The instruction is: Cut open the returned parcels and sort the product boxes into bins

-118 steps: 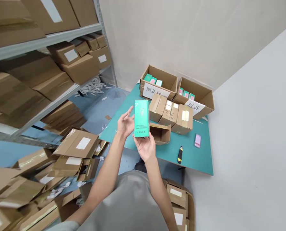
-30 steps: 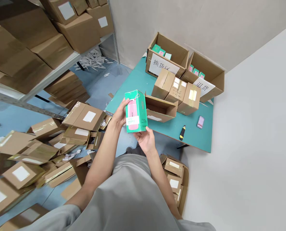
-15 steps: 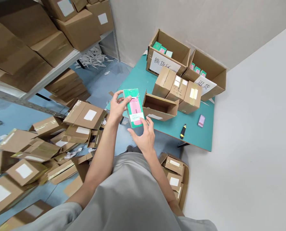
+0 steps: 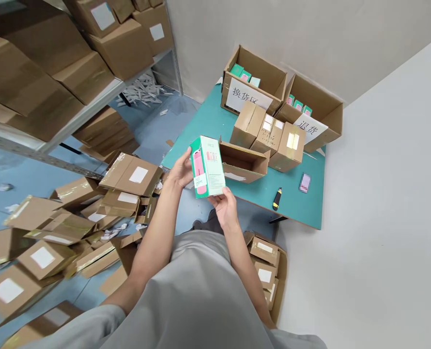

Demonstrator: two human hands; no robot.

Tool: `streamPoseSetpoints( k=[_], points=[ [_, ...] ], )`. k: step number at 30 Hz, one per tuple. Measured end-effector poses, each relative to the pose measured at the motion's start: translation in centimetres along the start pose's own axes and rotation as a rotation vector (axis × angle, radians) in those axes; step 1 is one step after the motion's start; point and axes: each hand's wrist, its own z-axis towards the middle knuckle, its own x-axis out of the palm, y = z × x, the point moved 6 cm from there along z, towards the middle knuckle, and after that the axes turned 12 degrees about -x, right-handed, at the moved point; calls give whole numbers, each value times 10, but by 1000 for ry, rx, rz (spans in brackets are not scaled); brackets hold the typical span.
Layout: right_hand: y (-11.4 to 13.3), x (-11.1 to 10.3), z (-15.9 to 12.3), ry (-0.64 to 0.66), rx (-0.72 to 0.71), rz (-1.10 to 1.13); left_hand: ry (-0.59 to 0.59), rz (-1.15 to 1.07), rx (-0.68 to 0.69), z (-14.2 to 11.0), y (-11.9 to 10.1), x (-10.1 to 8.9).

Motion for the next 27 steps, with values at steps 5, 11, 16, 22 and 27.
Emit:
streamPoseSetpoints(
  k=[5,11,16,22,27],
  points=[
    [-17,-3,-3,-27,163,138,-39,-68,33,2,4,6],
    [0,-15,-1,48,-81,-342,-159,13,105,-1,-6,0],
    [34,3,-20,120,-600,-917,-315,76,65,-6,-7,-4],
    [26,11,-25,191,-685,-1335,-428,206,129,-19,-8,14],
    [32,-8,-12,134,-535,-887,-335,264,173,-25,-13,20]
  ],
)
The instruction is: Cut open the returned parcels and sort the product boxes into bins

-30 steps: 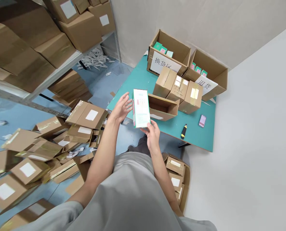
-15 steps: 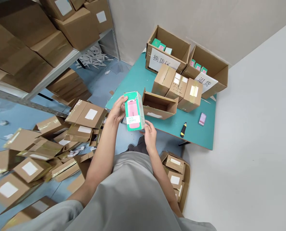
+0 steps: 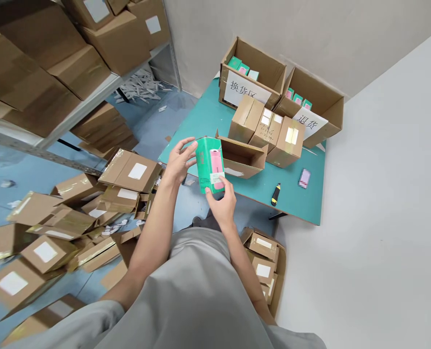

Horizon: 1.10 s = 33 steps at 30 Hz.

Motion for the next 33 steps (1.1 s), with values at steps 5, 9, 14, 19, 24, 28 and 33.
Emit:
streamPoseSetpoints(
  k=[5,9,14,19,24,28,33],
  points=[
    [-26,1,-7,-37,478,786,152,-115,-89,9,12,-3],
    [-29,9,-19,-26,685,1031,236,-157,-114,10,22,9],
    [-27,11,-23,-41,740,1076,245,-172,-87,7,18,20],
    [-29,8,-22,-16,676,1084,293,-160,-86,6,12,28],
    [-28,10,-25,57,516,978,287,-117,-52,0,8,32],
    [-35,20,-26,177,420,776,285,-2,-22,-10,1,34],
    [-57,19,-7,71,279,535,311,183,88,-36,-21,33]
  ],
)
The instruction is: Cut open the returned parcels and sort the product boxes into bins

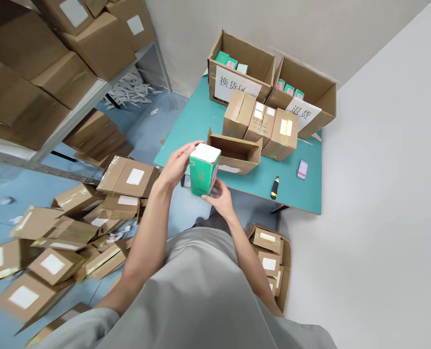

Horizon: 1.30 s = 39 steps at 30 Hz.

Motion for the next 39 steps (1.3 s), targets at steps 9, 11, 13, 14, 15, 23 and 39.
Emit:
streamPoseSetpoints(
  k=[9,11,13,14,15,23,39],
  points=[
    [43,-30,30,17,-488,-399,-56,137,58,-102,21,-39],
    [49,-33,33,50,-496,-431,-50,138,6,-116,43,-45],
    [54,-33,36,83,-502,-439,-41,141,-31,-125,63,-46],
    [57,-31,37,101,-512,-436,-45,142,-37,-128,70,-46],
    [60,-29,38,122,-525,-431,-53,144,-34,-131,76,-46],
    [45,-18,30,264,-306,-369,-205,186,119,-126,53,-47],
    [-21,14,-44,-52,530,502,-209,193,-24,31,79,-40]
  ],
)
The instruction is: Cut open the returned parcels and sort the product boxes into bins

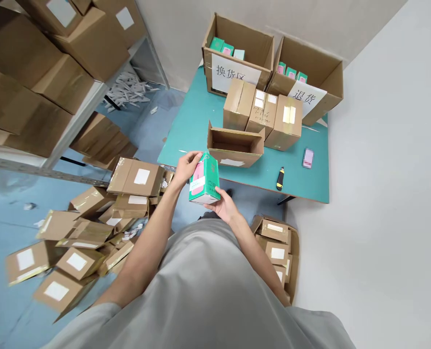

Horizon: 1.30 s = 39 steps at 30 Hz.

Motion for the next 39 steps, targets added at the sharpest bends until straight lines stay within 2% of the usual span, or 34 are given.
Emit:
streamPoseSetpoints(
  k=[5,10,12,15,18,21,25,30,33,39],
  points=[
    [7,-7,-9,-98,100,129,-12,46,-86,0,24,7],
    [26,-10,-3,-93,62,192,71,-61,-124,-17,17,20],
    [36,-10,6,-81,29,213,156,-133,-179,-31,11,33],
    [55,-13,24,-53,-25,225,355,-261,-367,-50,7,58],
    [78,-19,45,-4,-87,193,487,-294,-443,-52,-4,76],
    [108,-25,62,40,-176,87,502,-253,-422,-30,-22,87],
    [158,-26,82,65,-318,-159,457,-85,-372,16,-49,102],
    [207,-22,115,86,-361,-391,458,41,-375,67,-74,133],
    [228,-29,137,93,-400,-401,456,51,-412,89,-70,152],
    [261,-63,171,27,-484,-317,410,41,-374,129,-38,192]
  ],
)
